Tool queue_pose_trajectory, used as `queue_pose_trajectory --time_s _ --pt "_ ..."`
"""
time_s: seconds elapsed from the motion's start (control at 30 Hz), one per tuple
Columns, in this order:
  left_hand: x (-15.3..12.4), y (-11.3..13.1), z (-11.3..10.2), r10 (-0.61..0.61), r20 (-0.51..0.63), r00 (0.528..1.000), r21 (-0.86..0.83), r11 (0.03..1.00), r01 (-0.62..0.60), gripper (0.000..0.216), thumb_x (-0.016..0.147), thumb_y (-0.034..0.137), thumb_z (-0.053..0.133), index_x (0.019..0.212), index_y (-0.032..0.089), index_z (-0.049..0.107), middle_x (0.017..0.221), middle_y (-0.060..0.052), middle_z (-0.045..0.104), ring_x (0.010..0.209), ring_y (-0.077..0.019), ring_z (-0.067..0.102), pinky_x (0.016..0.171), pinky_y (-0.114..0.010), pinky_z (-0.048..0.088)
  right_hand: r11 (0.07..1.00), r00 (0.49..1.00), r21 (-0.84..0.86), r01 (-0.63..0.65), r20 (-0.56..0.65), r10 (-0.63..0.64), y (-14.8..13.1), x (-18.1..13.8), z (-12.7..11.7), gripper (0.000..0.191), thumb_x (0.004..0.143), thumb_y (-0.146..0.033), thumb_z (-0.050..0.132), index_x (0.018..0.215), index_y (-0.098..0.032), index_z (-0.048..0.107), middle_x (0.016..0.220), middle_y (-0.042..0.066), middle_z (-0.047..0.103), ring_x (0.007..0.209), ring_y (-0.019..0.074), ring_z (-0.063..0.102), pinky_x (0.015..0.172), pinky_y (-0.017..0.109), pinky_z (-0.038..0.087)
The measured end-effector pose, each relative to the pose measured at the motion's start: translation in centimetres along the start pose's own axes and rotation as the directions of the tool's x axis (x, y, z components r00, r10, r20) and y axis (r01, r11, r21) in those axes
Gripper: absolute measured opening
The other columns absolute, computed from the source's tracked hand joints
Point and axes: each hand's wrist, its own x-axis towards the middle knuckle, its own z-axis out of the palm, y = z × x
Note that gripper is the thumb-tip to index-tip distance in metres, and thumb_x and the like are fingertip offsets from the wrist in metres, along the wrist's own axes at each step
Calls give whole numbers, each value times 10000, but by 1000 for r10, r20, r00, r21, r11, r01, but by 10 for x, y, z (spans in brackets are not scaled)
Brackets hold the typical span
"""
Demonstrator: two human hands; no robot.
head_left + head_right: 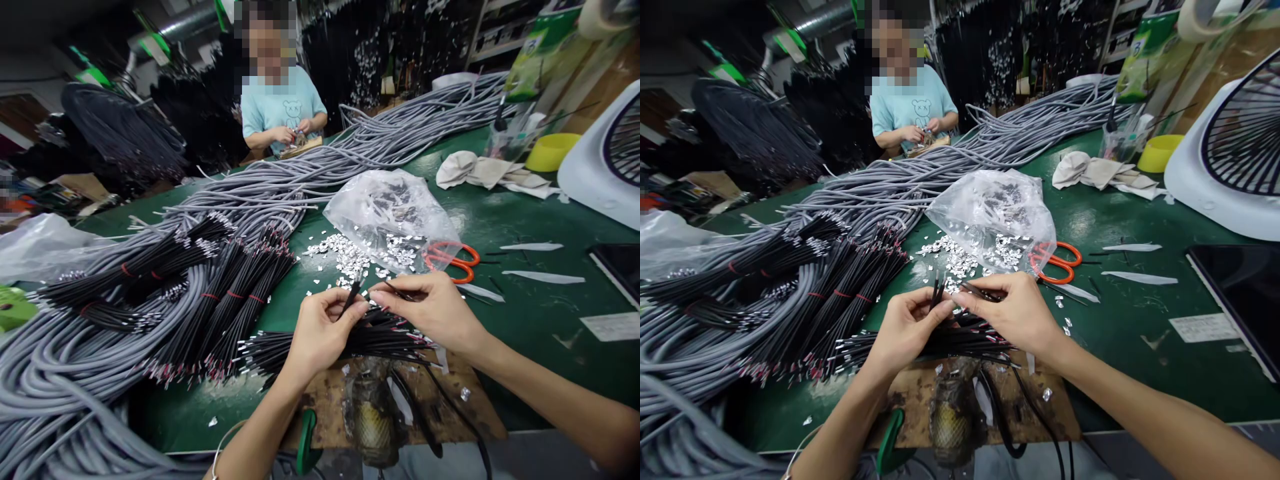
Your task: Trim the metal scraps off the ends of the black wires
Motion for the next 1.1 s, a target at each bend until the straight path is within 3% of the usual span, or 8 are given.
queue_pose_trajectory --time_s 0.3,0.43,0.57,0.67,0.77,0.87,0.93,1.1 --pt "0 -4 2 -4 -36 999 -7 1000 4 158 684 255 664 714 112 605 705 -24 651 639 -117 594 606 -187 457 997 998 40 -61 -2 61 -1 -2 2 207 716 -268 582 774 -117 710 683 44 676 593 170 594 498 247 445" --pt "0 -5 2 23 56 998 11 1000 -23 192 754 283 595 674 110 569 620 2 567 573 -91 531 558 -178 429 998 999 -35 -45 -8 45 0 -1 3 191 720 -251 557 724 -127 703 620 25 647 542 144 552 462 232 403" --pt "1 -4 2 7 217 976 0 1000 -7 327 820 330 498 570 122 474 557 15 472 500 -75 474 503 -184 393 975 986 -221 15 -161 -52 3 4 -4 190 725 -240 544 655 -138 688 588 21 631 512 132 533 448 229 385" --pt "2 -2 2 -24 155 988 -33 999 30 264 786 320 552 627 111 531 599 3 522 543 -88 524 560 -191 427 929 957 -370 16 -262 -121 8 9 -11 262 759 -322 549 614 -140 670 523 18 597 494 125 523 453 230 378" --pt "4 -3 4 -16 13 1000 -126 992 18 211 708 291 644 804 107 604 724 -12 590 623 -116 582 629 -216 470 936 980 -347 55 -159 -116 12 12 -11 310 795 -404 520 862 -150 684 725 36 669 635 156 595 569 250 452" --pt "5 -4 5 5 -58 998 -157 987 -14 255 699 332 645 811 103 638 674 4 570 579 -106 547 617 -240 491 966 987 -211 149 -28 -158 11 11 -5 338 833 -372 482 1100 -200 598 1047 52 638 917 188 594 789 313 465" --pt "3 -4 6 9 -75 997 -124 992 -18 272 720 359 616 766 95 659 581 18 524 534 -90 501 571 -218 474 974 985 -146 170 8 -171 7 9 -1 311 842 -334 475 1092 -204 604 1063 59 632 942 186 590 817 326 461" --pt "-1 0 6 45 -80 996 -1 999 -45 258 729 317 598 614 89 634 517 16 492 508 -83 467 492 -178 388 984 988 -94 153 34 -150 1 4 -1 276 832 -312 496 1017 -172 646 955 62 660 835 167 613 721 282 486"
